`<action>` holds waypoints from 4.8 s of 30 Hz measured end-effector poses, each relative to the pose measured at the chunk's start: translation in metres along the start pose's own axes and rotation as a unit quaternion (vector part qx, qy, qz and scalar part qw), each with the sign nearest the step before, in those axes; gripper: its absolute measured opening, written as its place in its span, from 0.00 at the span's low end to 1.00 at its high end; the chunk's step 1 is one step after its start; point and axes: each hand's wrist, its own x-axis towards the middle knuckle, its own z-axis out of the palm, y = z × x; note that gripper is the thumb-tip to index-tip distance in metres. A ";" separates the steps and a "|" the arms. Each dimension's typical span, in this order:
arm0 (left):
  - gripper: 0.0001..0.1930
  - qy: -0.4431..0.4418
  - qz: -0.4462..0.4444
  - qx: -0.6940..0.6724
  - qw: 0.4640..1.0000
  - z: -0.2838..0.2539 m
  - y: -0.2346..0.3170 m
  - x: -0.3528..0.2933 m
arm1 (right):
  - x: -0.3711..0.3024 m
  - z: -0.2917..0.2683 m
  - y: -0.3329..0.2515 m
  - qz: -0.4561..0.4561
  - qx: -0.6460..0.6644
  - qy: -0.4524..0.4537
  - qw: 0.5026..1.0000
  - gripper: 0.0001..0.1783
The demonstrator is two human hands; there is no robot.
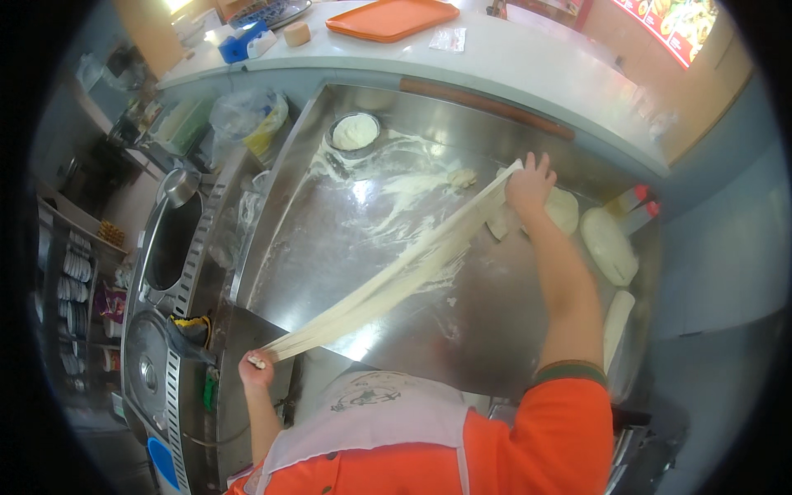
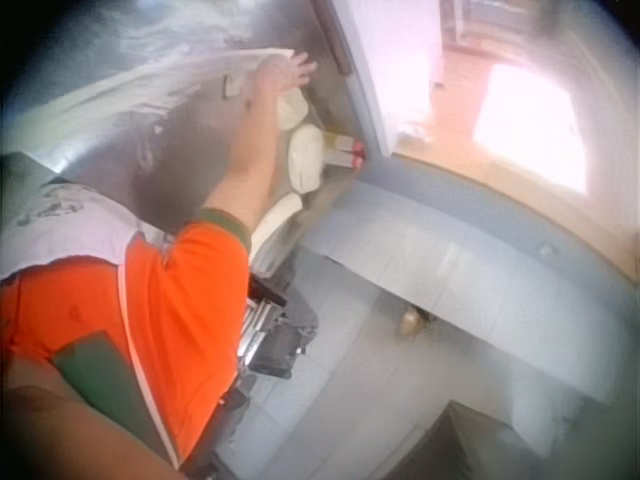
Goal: The person rolls a piece of dough into a long rope on a stainless steel counter, then repeatedly stretches and folds it to create thin noodles. The person then drops the noodles into a pot of boiling water.
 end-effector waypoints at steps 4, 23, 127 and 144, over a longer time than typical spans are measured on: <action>0.11 0.006 0.027 -0.050 0.998 -0.031 0.045 -0.004 | 0.002 -0.008 0.018 0.218 0.218 -0.084 0.948 0.22; 0.18 -0.064 0.056 -0.025 0.996 -0.018 0.040 -0.080 | 0.031 0.098 0.009 -0.269 -0.068 -0.029 0.960 0.10; 0.13 -0.012 -0.065 0.290 0.955 0.191 -0.135 0.099 | -0.140 0.094 0.106 -0.025 0.446 -0.224 0.866 0.35; 0.11 0.081 0.051 0.244 0.965 0.193 -0.103 0.025 | -0.049 0.066 -0.029 -0.124 0.521 -0.202 0.820 0.33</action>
